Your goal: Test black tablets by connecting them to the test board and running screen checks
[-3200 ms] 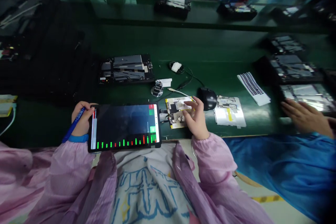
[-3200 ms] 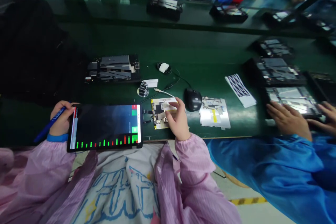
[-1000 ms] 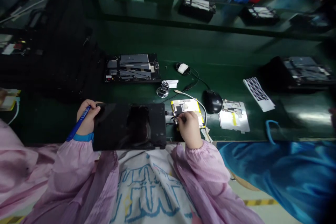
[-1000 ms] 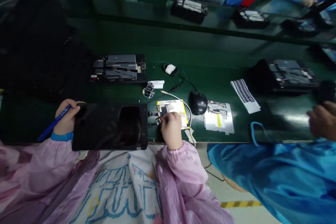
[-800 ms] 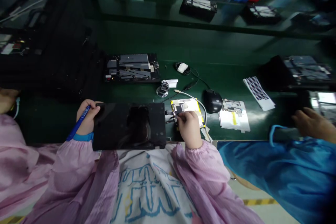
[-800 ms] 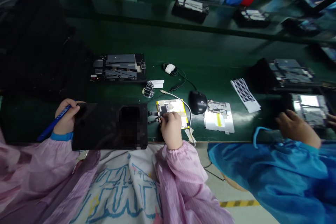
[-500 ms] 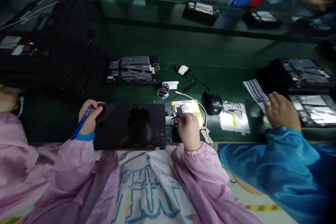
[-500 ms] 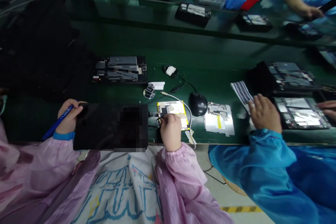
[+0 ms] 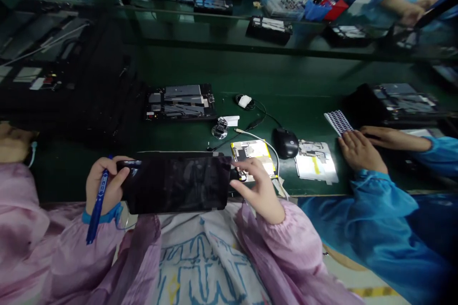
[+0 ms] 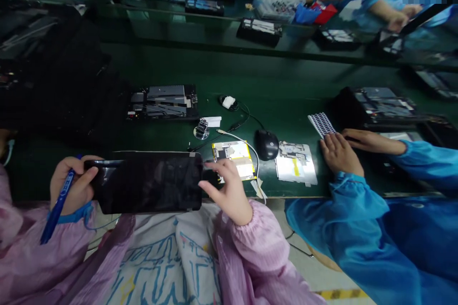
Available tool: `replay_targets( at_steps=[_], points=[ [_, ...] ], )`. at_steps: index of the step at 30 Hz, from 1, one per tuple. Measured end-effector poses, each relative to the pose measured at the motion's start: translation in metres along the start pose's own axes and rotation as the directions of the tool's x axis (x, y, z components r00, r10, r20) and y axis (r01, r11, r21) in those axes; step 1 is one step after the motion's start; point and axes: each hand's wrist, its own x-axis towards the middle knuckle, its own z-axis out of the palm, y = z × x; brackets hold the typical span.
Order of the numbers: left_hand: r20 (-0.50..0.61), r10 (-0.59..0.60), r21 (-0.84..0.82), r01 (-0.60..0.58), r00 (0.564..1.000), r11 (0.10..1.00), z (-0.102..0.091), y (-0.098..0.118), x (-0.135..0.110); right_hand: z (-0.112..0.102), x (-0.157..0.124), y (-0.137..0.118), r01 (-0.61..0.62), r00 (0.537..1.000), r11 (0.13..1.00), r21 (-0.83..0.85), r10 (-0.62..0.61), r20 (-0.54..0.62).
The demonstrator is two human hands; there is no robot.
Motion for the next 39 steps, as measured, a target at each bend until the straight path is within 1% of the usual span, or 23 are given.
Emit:
replay_targets(
  at_steps=[2,5,7,9,11,13,15,17,19,21,24,27,29,30,32,33,34,35,36,38,39],
  points=[
    [-0.026,0.037,0.027,-0.036,0.999,0.999,0.001,0.002,-0.003,0.011,0.002,-0.006,0.045,0.999,0.999,0.014,-0.046,0.02],
    [-0.064,0.051,0.06,-0.047,0.997,0.997,0.008,0.003,0.0,0.021,0.013,-0.007,0.079,0.997,0.997,-0.005,-0.079,0.003],
    [-0.093,0.118,0.066,-0.112,0.989,0.992,0.012,0.009,0.005,0.018,0.02,-0.009,0.128,0.992,0.992,-0.017,-0.128,-0.021],
    [-0.127,0.217,0.049,-0.212,0.968,0.976,0.014,0.022,0.007,0.009,0.022,-0.014,0.206,0.978,0.978,-0.022,-0.206,-0.042],
    [-0.127,0.244,0.013,-0.245,0.961,0.969,0.011,0.038,0.004,-0.002,0.019,-0.02,0.31,0.948,0.95,-0.026,-0.311,-0.068],
    [-0.063,0.203,-0.002,-0.203,0.977,0.979,0.005,0.052,-0.002,-0.009,0.01,-0.021,0.411,0.905,0.911,-0.045,-0.413,-0.1],
    [0.05,0.184,0.029,-0.185,0.982,0.982,-0.004,0.06,-0.011,-0.008,0.001,-0.015,0.478,0.867,0.875,-0.081,-0.485,-0.117],
    [0.189,0.173,0.094,-0.193,0.967,0.977,-0.014,0.06,-0.02,-0.001,-0.008,-0.005,0.502,0.855,0.858,-0.108,-0.511,-0.09],
    [0.324,0.128,0.167,-0.19,0.938,0.968,-0.023,0.052,-0.03,0.009,-0.014,0.006,0.493,0.866,0.863,-0.112,-0.5,-0.037],
    [0.401,0.074,0.22,-0.175,0.913,0.96,-0.03,0.041,-0.04,0.017,-0.019,0.014,0.467,0.884,0.877,-0.113,-0.468,0.017],
    [0.444,0.018,0.26,-0.148,0.896,0.954,-0.037,0.028,-0.051,0.021,-0.023,0.018,0.417,0.909,0.892,-0.176,-0.407,0.095],
    [0.472,0.002,0.25,-0.137,0.881,0.958,-0.037,0.027,-0.051,0.028,-0.024,0.013,0.35,0.937,0.895,-0.276,-0.326,0.128],
    [0.473,0.003,0.203,-0.113,0.881,0.973,-0.031,0.031,-0.046,0.039,-0.023,0.005,0.33,0.944,0.888,-0.321,-0.307,0.12],
    [0.469,0.017,0.154,-0.101,0.883,0.983,-0.025,0.034,-0.043,0.046,-0.022,-0.001,0.332,0.943,0.882,-0.334,-0.307,0.127],
    [0.469,0.048,0.017,-0.063,0.882,0.998,-0.007,0.041,-0.038,0.059,-0.018,-0.012,0.348,0.936,0.874,-0.34,-0.303,0.177],
    [0.444,0.061,-0.064,-0.037,0.894,0.997,0.005,0.044,-0.036,0.064,-0.015,-0.018,0.355,0.93,0.874,-0.331,-0.294,0.222],
    [0.46,0.031,-0.119,0.027,0.887,0.992,0.018,0.046,-0.035,0.067,-0.012,-0.023,0.353,0.924,0.881,-0.315,-0.275,0.265],
    [0.526,-0.02,-0.142,0.111,0.85,0.984,0.032,0.048,-0.035,0.067,-0.009,-0.028,0.335,0.924,0.895,-0.293,-0.251,0.29],
    [0.562,-0.087,-0.125,0.189,0.822,0.974,0.046,0.048,-0.035,0.066,-0.005,-0.032,0.309,0.927,0.914,-0.263,-0.228,0.297],
    [0.616,-0.197,-0.081,0.31,0.763,0.947,0.071,0.046,-0.038,0.059,-0.001,-0.039,0.278,0.934,0.943,-0.181,-0.222,0.28],
    [0.627,-0.231,-0.078,0.355,0.744,0.931,0.081,0.044,-0.04,0.054,0.0,-0.042,0.285,0.933,0.948,-0.143,-0.24,0.268]
  ],
)
